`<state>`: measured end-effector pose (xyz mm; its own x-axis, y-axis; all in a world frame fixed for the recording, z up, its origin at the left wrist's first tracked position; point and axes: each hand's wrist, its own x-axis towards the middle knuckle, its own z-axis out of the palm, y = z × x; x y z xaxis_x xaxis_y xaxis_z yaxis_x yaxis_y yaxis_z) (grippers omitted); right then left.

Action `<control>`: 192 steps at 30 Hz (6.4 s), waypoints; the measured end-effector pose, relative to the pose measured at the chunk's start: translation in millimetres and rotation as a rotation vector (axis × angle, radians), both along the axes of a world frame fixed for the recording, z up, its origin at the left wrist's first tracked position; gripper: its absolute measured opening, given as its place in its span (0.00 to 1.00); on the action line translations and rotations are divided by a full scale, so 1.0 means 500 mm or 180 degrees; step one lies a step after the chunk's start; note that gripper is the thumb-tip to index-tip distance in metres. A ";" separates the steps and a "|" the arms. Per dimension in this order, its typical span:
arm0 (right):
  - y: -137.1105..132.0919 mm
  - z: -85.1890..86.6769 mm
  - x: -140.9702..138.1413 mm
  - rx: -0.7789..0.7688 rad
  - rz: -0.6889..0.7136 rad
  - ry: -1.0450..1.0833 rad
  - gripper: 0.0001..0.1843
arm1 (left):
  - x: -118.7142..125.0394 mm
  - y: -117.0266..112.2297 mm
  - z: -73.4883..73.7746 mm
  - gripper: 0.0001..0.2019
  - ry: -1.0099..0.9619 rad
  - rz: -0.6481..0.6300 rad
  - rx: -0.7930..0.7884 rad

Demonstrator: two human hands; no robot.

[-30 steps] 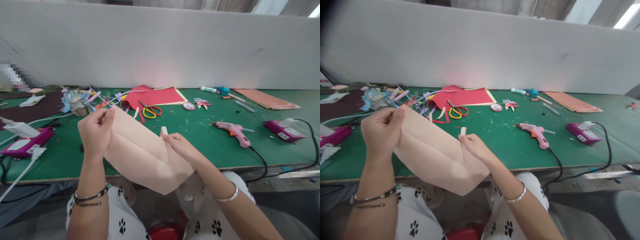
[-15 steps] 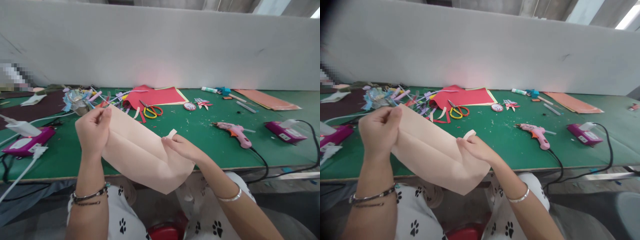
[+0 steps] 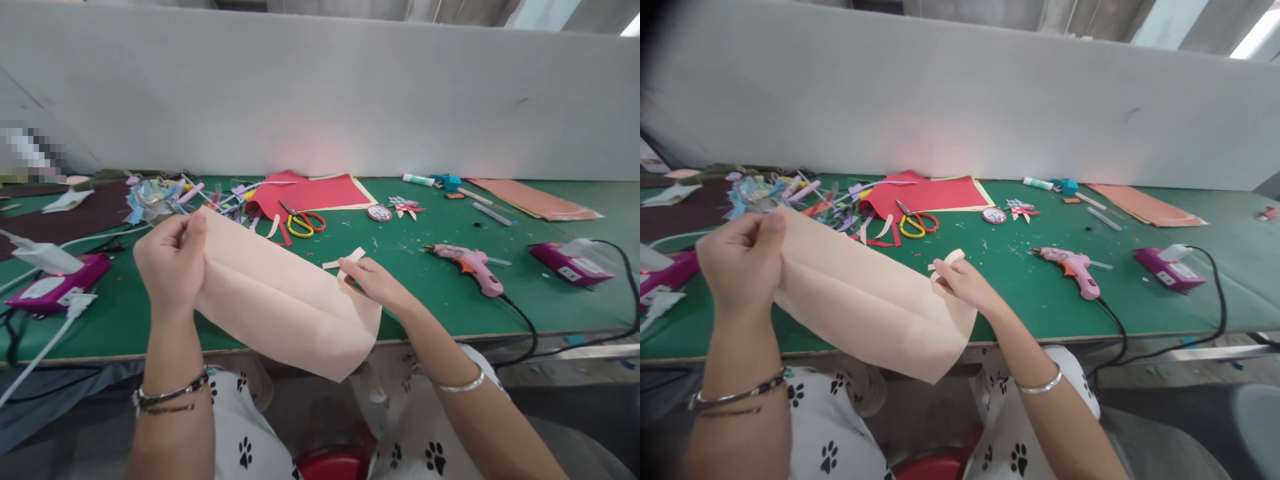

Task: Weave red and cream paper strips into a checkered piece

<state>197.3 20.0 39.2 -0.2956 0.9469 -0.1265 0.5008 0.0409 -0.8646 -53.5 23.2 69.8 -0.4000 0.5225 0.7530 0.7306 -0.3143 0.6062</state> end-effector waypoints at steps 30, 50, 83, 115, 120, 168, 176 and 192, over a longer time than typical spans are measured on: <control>-0.002 0.022 0.035 0.0009 0.0517 -0.0150 0.25 | -0.014 -0.001 0.004 0.11 -0.0330 0.0121 -0.0018; 0.014 0.008 0.030 0.0220 0.0043 -0.0220 0.20 | -0.027 0.002 0.002 0.10 -0.0272 0.0198 0.0099; -0.001 0.028 0.019 -0.0629 -0.0412 0.0376 0.14 | -0.030 0.005 0.001 0.14 -0.0301 0.0153 0.0263; 0.024 -0.001 0.036 0.0150 -0.0723 0.0390 0.24 | -0.039 0.000 0.003 0.16 -0.0330 0.0305 0.0186; 0.018 0.003 0.045 -0.0262 -0.0040 0.0427 0.27 | -0.043 0.003 0.001 0.16 -0.0393 0.0273 0.0217; 0.028 0.009 0.050 -0.0144 -0.0402 0.0341 0.22 | -0.050 0.005 0.000 0.11 -0.0529 0.0386 0.0317; 0.033 0.005 0.055 -0.0200 -0.0621 0.0294 0.20 | -0.047 0.002 0.007 0.11 -0.0587 0.0518 0.0246; 0.054 0.012 0.070 0.0216 -0.0545 -0.0179 0.10 | -0.061 0.005 -0.003 0.10 -0.0838 0.0235 -0.0189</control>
